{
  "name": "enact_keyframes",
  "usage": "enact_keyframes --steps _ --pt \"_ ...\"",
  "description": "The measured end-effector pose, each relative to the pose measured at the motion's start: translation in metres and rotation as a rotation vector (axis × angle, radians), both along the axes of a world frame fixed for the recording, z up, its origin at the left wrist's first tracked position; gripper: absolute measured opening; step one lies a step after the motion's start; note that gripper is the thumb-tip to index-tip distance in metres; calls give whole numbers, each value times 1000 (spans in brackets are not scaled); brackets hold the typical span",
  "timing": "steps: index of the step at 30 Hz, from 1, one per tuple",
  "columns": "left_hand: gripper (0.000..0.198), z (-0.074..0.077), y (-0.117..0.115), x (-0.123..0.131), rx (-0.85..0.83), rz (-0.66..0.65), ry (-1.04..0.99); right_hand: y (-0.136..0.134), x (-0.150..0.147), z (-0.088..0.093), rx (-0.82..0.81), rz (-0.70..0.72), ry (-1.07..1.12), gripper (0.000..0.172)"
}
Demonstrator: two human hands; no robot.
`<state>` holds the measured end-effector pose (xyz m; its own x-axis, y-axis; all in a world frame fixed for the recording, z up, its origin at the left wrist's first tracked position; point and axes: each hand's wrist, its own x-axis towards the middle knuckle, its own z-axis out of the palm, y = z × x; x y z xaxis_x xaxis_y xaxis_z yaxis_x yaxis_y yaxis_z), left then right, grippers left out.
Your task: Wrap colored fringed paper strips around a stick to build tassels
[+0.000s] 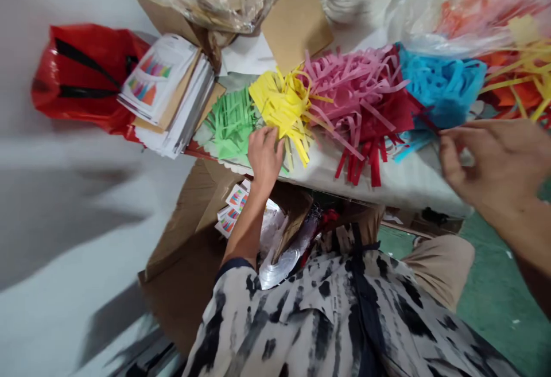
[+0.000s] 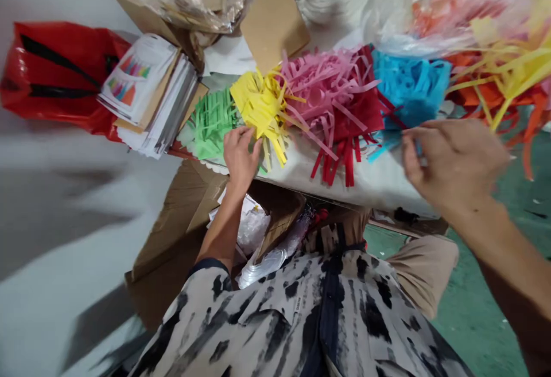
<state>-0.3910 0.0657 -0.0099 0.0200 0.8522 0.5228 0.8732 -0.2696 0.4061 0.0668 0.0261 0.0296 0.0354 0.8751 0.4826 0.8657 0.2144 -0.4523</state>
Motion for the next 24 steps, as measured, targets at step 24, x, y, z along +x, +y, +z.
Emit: enact_keyframes --steps 24 --pt "24 30 49 -7 79 -84 -458 130 -275 40 -3 580 -168 9"
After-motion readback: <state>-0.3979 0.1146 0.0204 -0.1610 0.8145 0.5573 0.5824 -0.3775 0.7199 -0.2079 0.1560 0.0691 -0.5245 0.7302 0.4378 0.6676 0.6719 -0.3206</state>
